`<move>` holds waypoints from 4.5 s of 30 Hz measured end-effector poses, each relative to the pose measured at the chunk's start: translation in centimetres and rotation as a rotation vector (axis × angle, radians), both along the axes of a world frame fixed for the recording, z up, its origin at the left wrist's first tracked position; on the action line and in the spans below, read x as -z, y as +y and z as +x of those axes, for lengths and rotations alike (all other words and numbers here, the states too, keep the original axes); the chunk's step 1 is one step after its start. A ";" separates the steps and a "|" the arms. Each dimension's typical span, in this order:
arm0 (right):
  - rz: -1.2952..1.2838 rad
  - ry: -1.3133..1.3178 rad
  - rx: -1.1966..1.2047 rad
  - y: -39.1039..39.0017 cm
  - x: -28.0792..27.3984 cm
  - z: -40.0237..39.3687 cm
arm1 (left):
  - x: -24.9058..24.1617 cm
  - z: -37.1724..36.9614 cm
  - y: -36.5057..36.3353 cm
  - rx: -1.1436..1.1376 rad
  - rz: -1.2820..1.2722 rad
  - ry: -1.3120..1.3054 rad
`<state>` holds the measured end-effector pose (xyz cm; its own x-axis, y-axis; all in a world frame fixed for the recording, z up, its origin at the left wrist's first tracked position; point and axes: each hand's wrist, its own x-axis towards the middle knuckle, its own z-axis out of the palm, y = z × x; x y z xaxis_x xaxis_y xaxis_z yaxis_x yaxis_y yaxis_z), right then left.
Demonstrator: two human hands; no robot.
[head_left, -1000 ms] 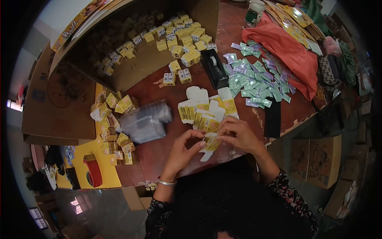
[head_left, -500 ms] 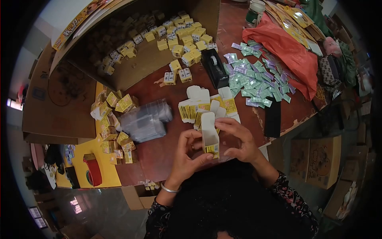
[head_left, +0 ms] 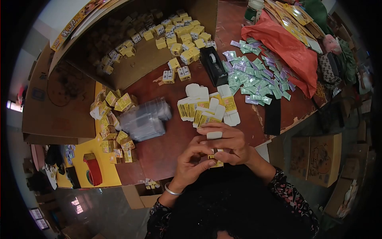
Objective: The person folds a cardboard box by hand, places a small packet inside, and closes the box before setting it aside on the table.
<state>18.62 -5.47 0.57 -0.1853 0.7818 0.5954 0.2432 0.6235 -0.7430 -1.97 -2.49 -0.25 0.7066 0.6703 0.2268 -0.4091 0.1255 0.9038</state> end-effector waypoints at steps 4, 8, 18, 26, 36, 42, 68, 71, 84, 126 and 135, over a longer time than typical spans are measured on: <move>0.030 -0.082 0.033 -0.1 -0.4 -0.3 | -0.2 0.4 0.1 -0.140 -0.030 -0.034; -0.131 0.133 0.048 -0.8 -0.2 -1.3 | -0.7 0.0 0.5 -0.156 -0.005 0.069; -0.417 0.228 -0.029 -0.9 -1.9 -0.8 | -1.2 -0.2 1.0 -0.100 -0.059 0.105; -0.523 0.335 0.014 -0.9 -1.9 -0.9 | -1.9 -0.1 0.9 -0.082 -0.101 0.201; -0.289 0.110 -0.055 -0.5 -1.5 -0.4 | -1.5 0.6 0.8 -0.125 -0.134 0.042; -0.084 -0.229 0.042 -0.7 -1.4 0.1 | -0.8 0.6 0.5 -0.132 -0.146 0.015; -0.521 -0.044 0.530 -1.1 -0.8 5.6 | -0.1 0.0 2.4 -0.242 -0.146 0.279; -0.577 -0.601 1.174 -1.9 -0.2 14.1 | -0.5 -0.4 2.2 -0.228 -0.213 0.253; -0.654 -0.521 1.101 -2.1 2.6 16.9 | -0.9 0.1 1.7 -0.208 -0.214 0.312; -0.123 -0.169 0.058 -0.5 -2.4 1.4 | -1.1 1.0 -0.1 -0.208 0.053 0.113; 0.120 -0.282 0.087 0.5 -2.4 1.4 | -1.5 0.7 0.3 -0.123 0.124 0.125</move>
<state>20.05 -4.97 3.00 -0.2921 0.7293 0.6187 0.4856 0.6704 -0.5610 -1.26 -2.15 1.29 0.6489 0.7259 0.2281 -0.2978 -0.0335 0.9540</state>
